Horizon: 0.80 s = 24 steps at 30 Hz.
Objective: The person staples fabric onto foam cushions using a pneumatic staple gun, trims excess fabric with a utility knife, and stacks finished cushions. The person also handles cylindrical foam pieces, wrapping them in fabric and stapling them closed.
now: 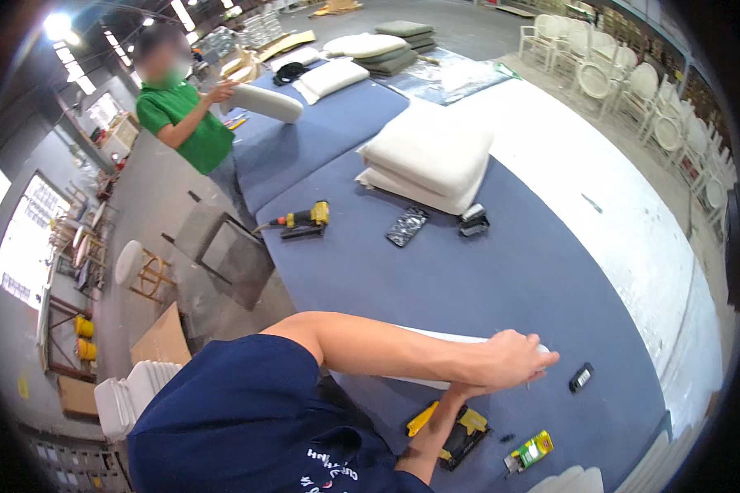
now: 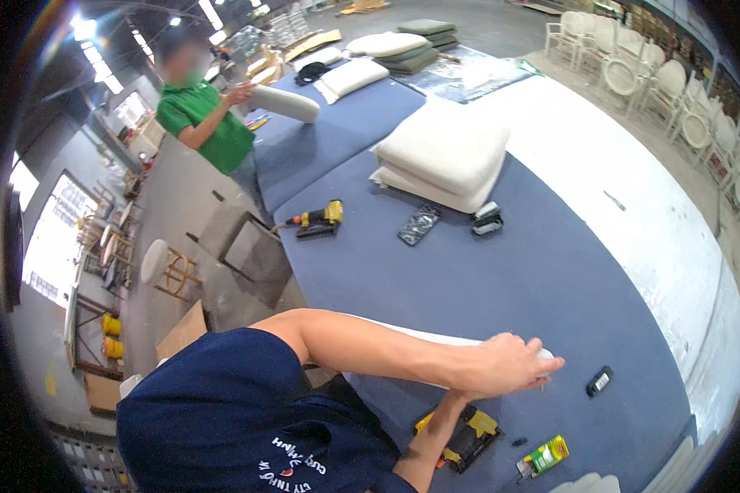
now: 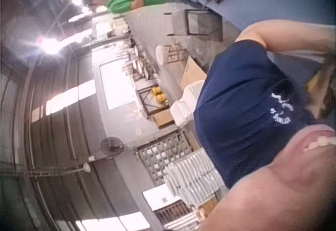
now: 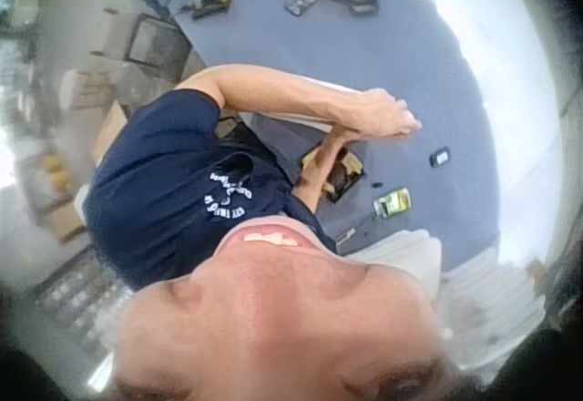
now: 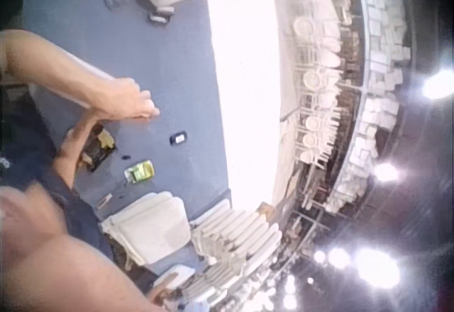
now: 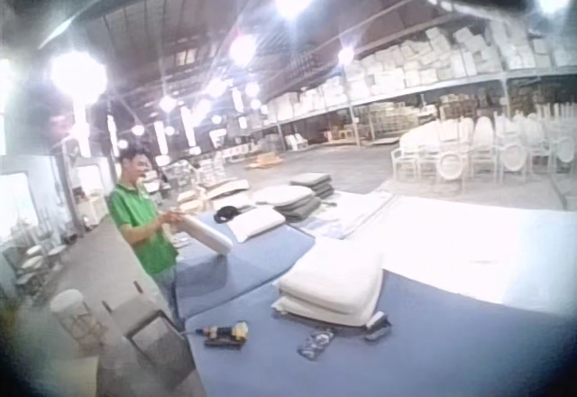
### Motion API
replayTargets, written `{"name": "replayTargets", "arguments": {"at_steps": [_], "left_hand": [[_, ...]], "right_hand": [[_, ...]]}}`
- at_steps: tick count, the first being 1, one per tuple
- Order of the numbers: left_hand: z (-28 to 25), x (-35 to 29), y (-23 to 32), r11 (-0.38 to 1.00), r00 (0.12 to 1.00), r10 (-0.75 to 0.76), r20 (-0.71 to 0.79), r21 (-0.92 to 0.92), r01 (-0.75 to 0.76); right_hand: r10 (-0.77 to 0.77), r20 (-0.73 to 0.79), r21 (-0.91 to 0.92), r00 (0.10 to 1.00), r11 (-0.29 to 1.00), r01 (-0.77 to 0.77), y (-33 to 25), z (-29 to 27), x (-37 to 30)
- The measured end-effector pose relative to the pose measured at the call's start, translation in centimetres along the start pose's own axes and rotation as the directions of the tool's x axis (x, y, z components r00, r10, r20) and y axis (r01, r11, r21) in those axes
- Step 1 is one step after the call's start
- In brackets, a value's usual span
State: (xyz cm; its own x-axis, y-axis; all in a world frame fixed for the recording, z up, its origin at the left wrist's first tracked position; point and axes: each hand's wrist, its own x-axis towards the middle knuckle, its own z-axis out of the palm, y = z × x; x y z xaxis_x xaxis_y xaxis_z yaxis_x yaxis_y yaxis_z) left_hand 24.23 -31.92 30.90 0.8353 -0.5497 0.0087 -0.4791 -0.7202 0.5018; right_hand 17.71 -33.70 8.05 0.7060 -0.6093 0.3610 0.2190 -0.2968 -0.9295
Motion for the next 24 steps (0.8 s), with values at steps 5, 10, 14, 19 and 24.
{"name": "replayTargets", "arguments": {"at_steps": [5,10,14,19,24], "left_hand": [[1.3,1.1,0.4,0.998,0.997,-0.018,0.074,0.053,0.014],[2.6,2.2,-0.3,0.995,0.999,-0.021,0.043,0.097,0.017],[2.0,2.7,-0.2,0.995,1.000,0.002,0.028,0.104,-0.005],[-1.6,-0.2,-3.4,0.998,0.997,-0.055,-0.046,0.039,0.057],[-4.0,-3.0,-7.1,0.989,0.978,-0.150,-0.143,-0.034,0.147]], "right_hand": [[0.086,0.004,0.063,0.996,0.994,-0.086,1.7,-1.2,-3.6],[0.149,0.234,0.256,0.961,0.944,-0.209,4.4,-4.2,-5.6],[0.129,0.349,0.070,0.928,0.984,-0.163,4.9,-7.9,-2.6],[0.046,0.248,0.094,0.968,0.993,-0.071,-5.3,-7.6,3.1],[-0.164,0.305,0.330,0.938,0.942,0.057,-17.3,-2.6,6.1]]}}
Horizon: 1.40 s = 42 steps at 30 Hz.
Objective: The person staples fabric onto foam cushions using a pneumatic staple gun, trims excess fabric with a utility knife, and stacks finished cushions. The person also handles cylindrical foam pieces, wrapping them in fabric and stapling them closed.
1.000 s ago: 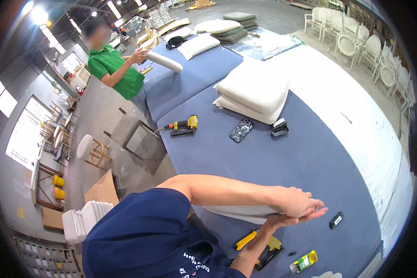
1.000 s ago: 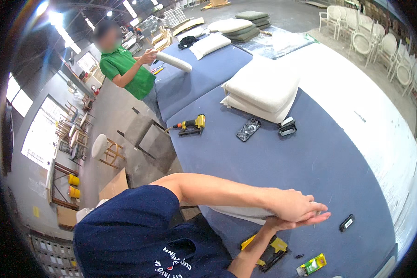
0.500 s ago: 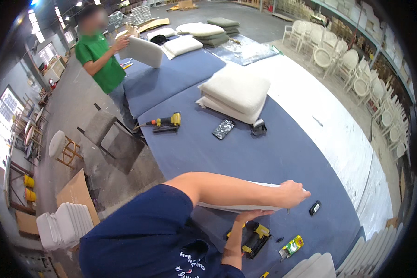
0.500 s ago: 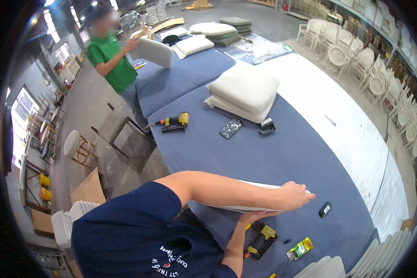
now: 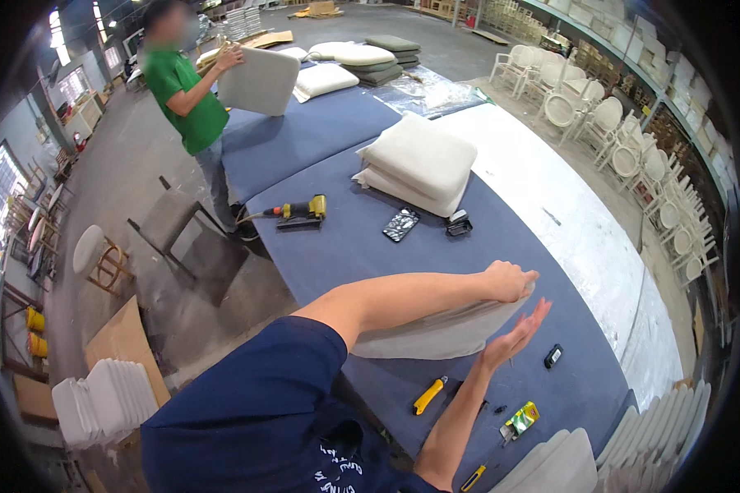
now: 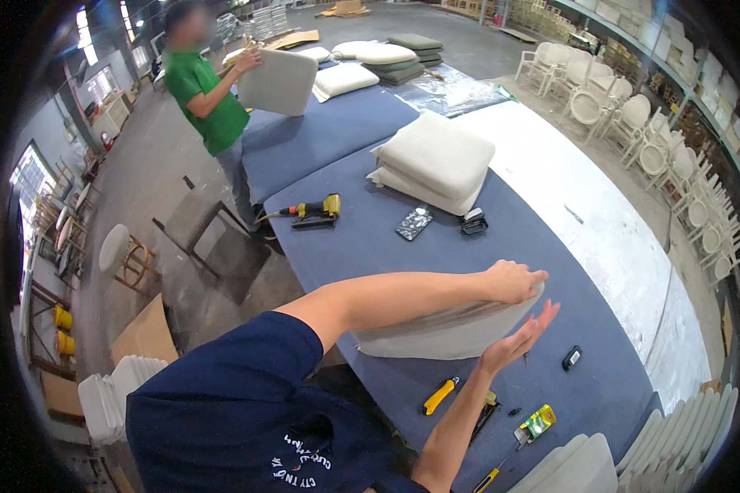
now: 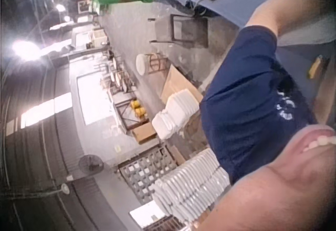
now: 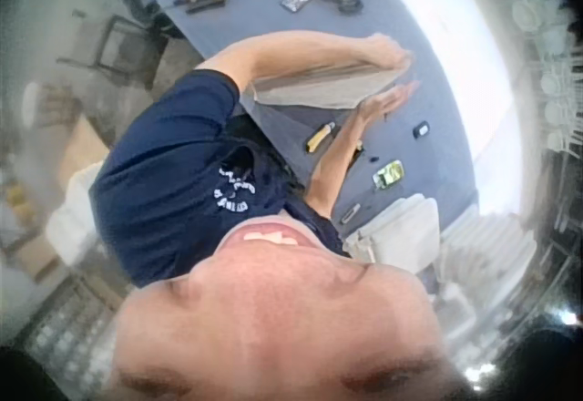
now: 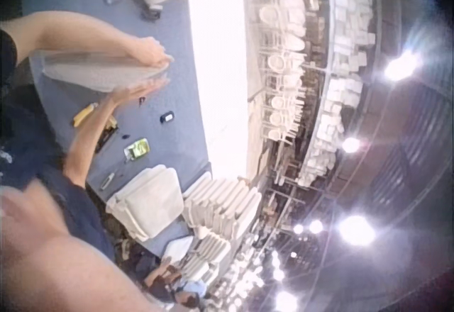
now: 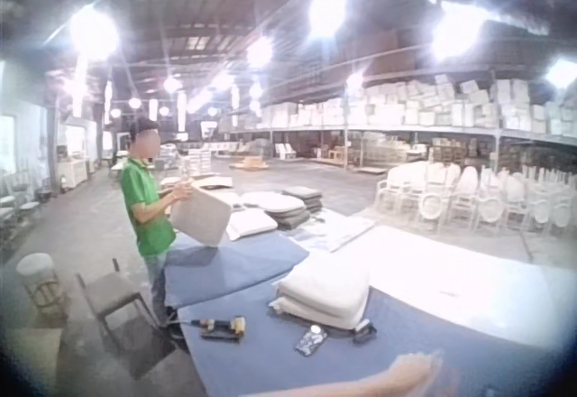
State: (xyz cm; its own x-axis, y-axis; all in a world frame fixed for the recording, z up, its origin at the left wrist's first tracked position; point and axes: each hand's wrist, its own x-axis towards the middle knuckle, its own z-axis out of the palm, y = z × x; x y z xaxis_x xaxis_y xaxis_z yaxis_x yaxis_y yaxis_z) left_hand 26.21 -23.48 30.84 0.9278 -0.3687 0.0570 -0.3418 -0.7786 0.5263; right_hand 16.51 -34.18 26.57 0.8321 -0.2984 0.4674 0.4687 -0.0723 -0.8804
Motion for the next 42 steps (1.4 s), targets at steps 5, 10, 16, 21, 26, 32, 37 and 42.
{"name": "replayTargets", "arguments": {"at_steps": [5,10,16,21,26,32,37,42], "left_hand": [[-2.2,-11.6,-2.0,0.984,0.996,0.047,-0.080,0.175,-0.032],[-5.9,-25.4,-8.4,0.946,0.931,-0.199,-0.307,0.187,0.264],[-6.8,-27.3,-16.1,0.951,0.841,-0.293,-0.455,-0.050,0.305],[-4.0,-23.6,-27.6,0.964,0.909,-0.266,-0.321,-0.106,0.245],[0.5,-21.1,-33.9,0.982,0.980,-0.177,-0.092,-0.086,0.169],[-3.5,-28.2,-45.2,0.931,0.973,0.214,0.082,-0.319,-0.177],[-15.1,-29.6,-62.2,0.985,0.995,-0.092,-0.031,-0.150,0.086],[-21.1,-31.5,-82.2,0.907,0.897,-0.329,-0.295,0.166,0.387]], "right_hand": [[-0.241,0.335,-0.416,0.911,0.830,0.372,5.4,1.3,6.3],[0.194,0.313,-0.078,0.930,0.981,-0.178,16.3,0.3,11.3],[0.550,0.285,-0.193,0.785,0.835,-0.515,24.8,1.8,7.1],[0.662,-0.057,-0.666,0.747,0.532,-0.523,21.7,0.2,2.7],[0.200,-0.192,-0.957,0.961,0.181,-0.228,22.7,0.1,-6.4],[0.174,-0.224,-0.971,0.959,-0.123,-0.204,23.9,7.8,-19.4],[0.242,-0.064,-0.952,0.968,0.276,-0.132,19.9,32.0,-24.9],[0.337,0.206,-0.646,0.919,0.752,-0.131,16.2,52.1,-22.5]]}}
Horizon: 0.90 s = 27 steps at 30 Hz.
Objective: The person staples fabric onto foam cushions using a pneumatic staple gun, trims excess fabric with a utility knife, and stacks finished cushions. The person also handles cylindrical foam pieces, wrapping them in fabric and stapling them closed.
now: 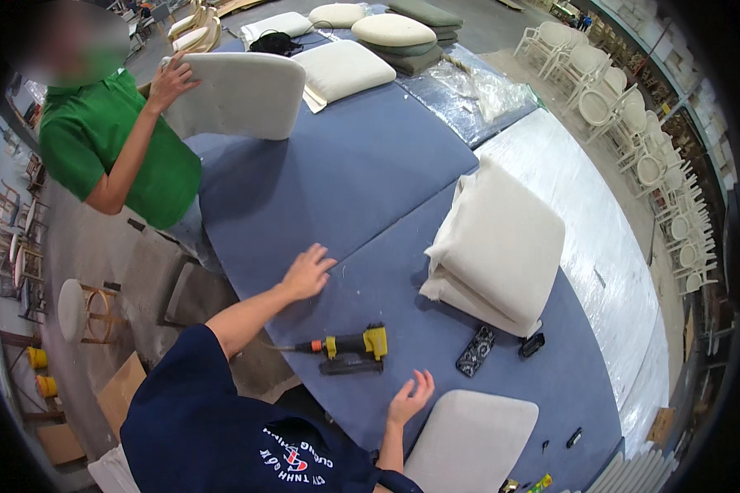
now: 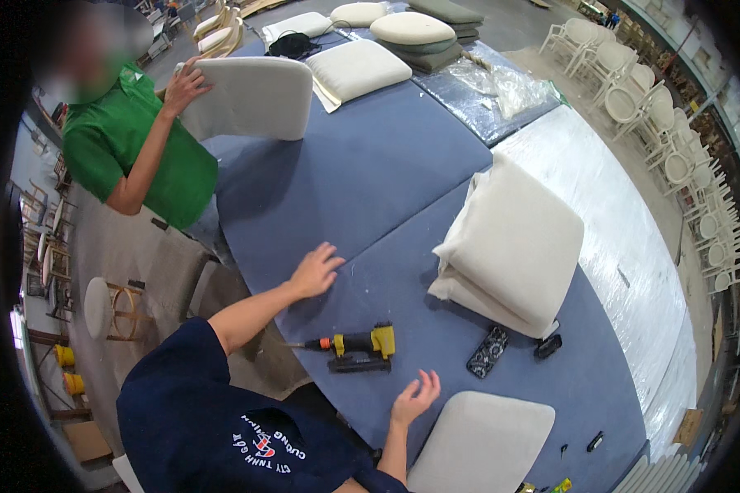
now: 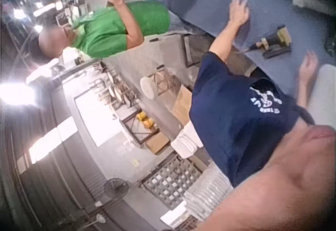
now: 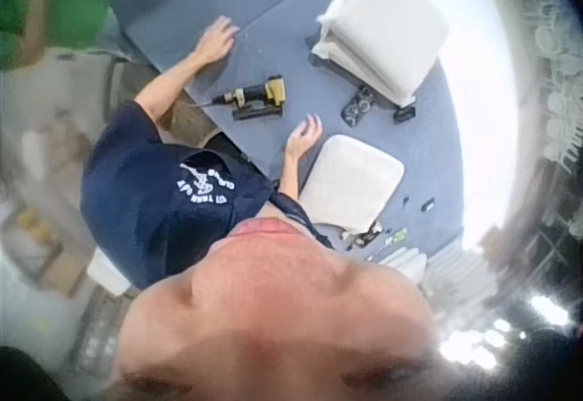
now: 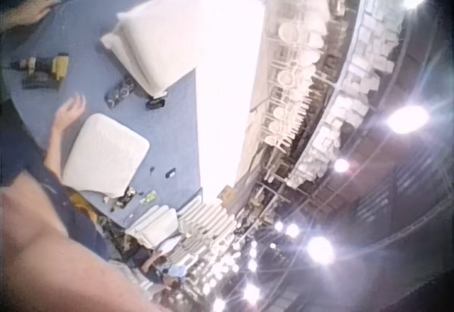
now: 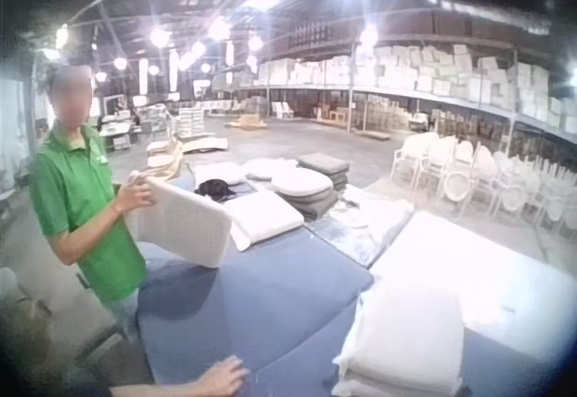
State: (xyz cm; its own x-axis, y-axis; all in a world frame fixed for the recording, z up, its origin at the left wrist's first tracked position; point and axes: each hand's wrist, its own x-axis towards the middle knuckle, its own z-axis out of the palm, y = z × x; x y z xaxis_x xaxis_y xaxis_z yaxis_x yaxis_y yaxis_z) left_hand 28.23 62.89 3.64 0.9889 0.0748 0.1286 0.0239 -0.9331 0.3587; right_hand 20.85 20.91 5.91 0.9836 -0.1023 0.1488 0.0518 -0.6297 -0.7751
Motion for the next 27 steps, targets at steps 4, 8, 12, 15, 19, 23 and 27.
{"name": "replayTargets", "arguments": {"at_steps": [4,8,12,15,19,23,27], "left_hand": [[0.7,2.4,-9.9,0.960,0.959,-0.272,-0.078,0.046,0.276],[0.6,10.0,-13.1,0.976,0.969,-0.216,-0.118,-0.016,0.215],[2.0,20.4,-18.9,0.967,0.949,-0.254,-0.185,-0.049,0.249],[3.1,30.2,-23.2,0.922,0.898,-0.387,-0.208,-0.081,0.379],[3.4,41.9,-32.3,0.845,0.778,-0.534,-0.330,-0.215,0.489],[2.8,51.2,-38.9,0.612,0.541,-0.790,-0.289,-0.315,0.725],[1.7,54.5,-39.0,0.588,0.567,-0.781,-0.262,0.000,0.809]], "right_hand": [[-0.167,0.180,0.268,0.969,0.956,0.115,-6.5,6.1,6.8],[-0.240,0.314,0.337,0.919,0.933,0.129,-11.0,12.0,13.1],[-0.301,0.457,0.161,0.837,0.953,0.255,-14.8,22.0,17.7],[-0.304,0.476,-0.112,0.825,0.910,0.400,-14.5,30.1,18.1],[-0.231,0.491,-0.303,0.840,0.859,0.413,-14.2,34.7,16.5],[-0.185,0.518,-0.344,0.835,0.849,0.402,-12.8,35.5,16.6],[-0.152,0.521,-0.369,0.840,0.847,0.383,-12.1,35.8,16.5]]}}
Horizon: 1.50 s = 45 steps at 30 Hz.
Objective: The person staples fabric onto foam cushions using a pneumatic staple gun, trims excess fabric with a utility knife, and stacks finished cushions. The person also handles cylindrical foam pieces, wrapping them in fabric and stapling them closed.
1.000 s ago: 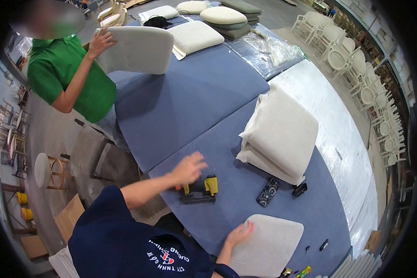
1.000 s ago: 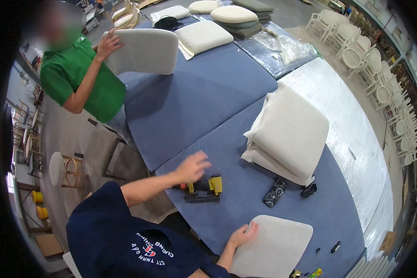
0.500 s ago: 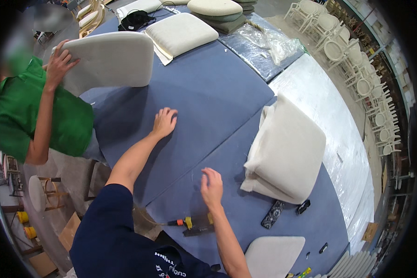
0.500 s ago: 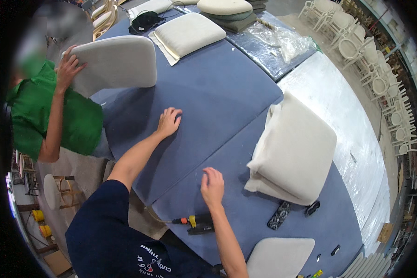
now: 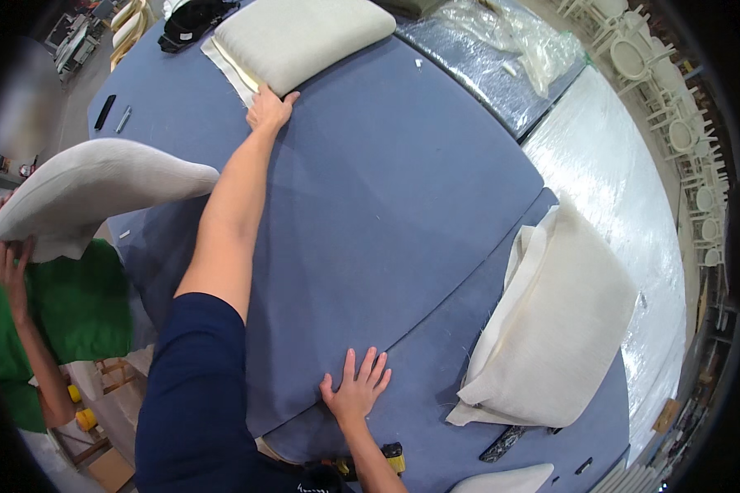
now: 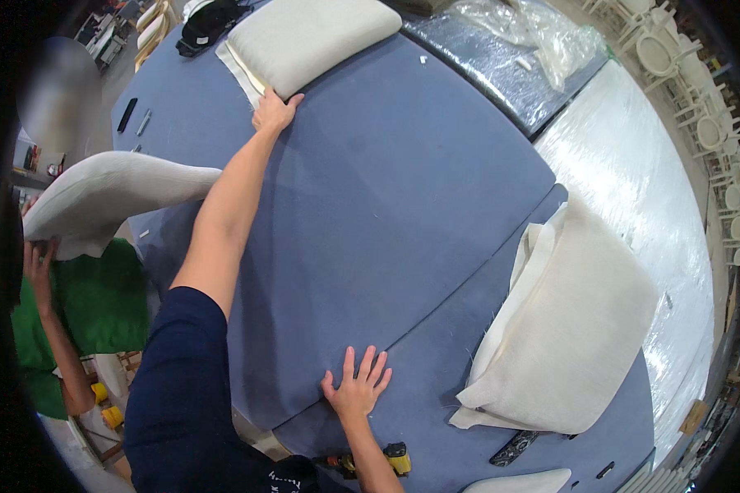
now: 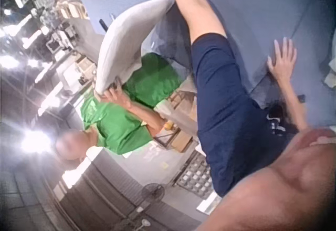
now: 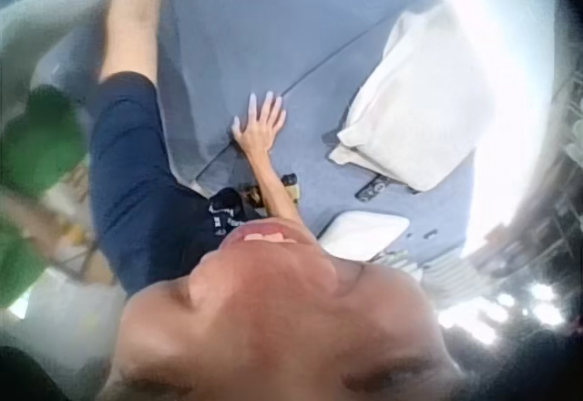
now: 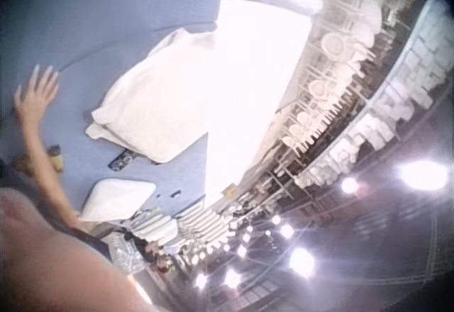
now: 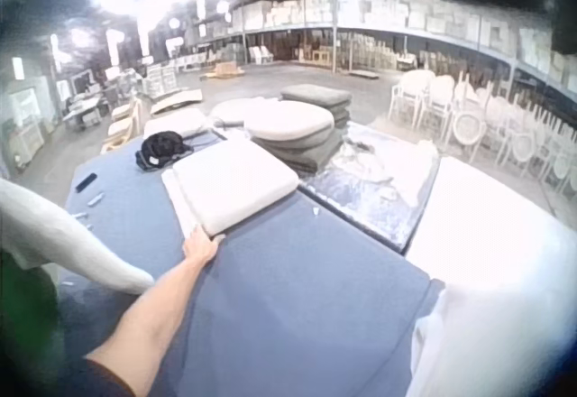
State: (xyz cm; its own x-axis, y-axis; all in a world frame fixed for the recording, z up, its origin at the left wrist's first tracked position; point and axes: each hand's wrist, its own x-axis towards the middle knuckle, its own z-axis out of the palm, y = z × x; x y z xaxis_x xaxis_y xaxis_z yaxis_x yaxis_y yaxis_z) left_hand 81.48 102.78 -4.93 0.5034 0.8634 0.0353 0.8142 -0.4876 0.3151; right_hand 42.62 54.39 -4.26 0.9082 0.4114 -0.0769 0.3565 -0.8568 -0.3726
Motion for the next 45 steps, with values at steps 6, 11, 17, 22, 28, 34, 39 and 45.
{"name": "replayTargets", "arguments": {"at_steps": [6,11,17,22,28,34,39,45], "left_hand": [[-1.3,1.3,-1.6,0.944,0.961,0.276,0.035,0.180,-0.277],[-3.6,-5.8,4.0,0.708,0.796,0.587,0.146,0.385,-0.593],[-3.2,-24.1,2.0,0.916,0.918,0.385,0.098,-0.159,-0.368],[-11.5,-37.1,-3.6,0.900,0.875,0.421,0.240,-0.229,-0.371],[-22.1,-46.9,-13.5,0.936,0.847,0.349,0.401,-0.118,-0.330],[-24.0,-61.2,-12.7,0.867,0.654,0.446,0.611,-0.478,-0.144],[-22.1,-64.5,-21.2,0.439,0.415,0.335,0.846,-0.530,0.725],[-23.7,-63.2,-19.1,0.397,0.373,0.205,0.905,-0.425,0.813]], "right_hand": [[-0.034,-0.020,0.042,0.999,0.999,0.035,0.0,-0.4,0.2],[-0.028,-0.026,0.049,0.999,0.998,0.030,-0.5,-1.4,0.2],[-0.089,-0.148,0.161,0.985,0.980,0.113,-0.9,-3.0,-0.3],[0.002,-0.165,0.674,0.986,0.730,0.111,4.6,-1.4,0.3],[-0.093,0.370,0.784,0.924,-0.503,-0.365,5.1,-10.7,6.8],[-0.173,0.349,0.852,0.921,-0.351,-0.388,6.1,-15.2,6.5],[0.094,0.317,0.920,0.944,-0.273,-0.282,5.2,-15.5,-2.5],[0.255,0.189,0.934,0.948,-0.346,-0.093,7.9,-18.8,-12.5]]}}
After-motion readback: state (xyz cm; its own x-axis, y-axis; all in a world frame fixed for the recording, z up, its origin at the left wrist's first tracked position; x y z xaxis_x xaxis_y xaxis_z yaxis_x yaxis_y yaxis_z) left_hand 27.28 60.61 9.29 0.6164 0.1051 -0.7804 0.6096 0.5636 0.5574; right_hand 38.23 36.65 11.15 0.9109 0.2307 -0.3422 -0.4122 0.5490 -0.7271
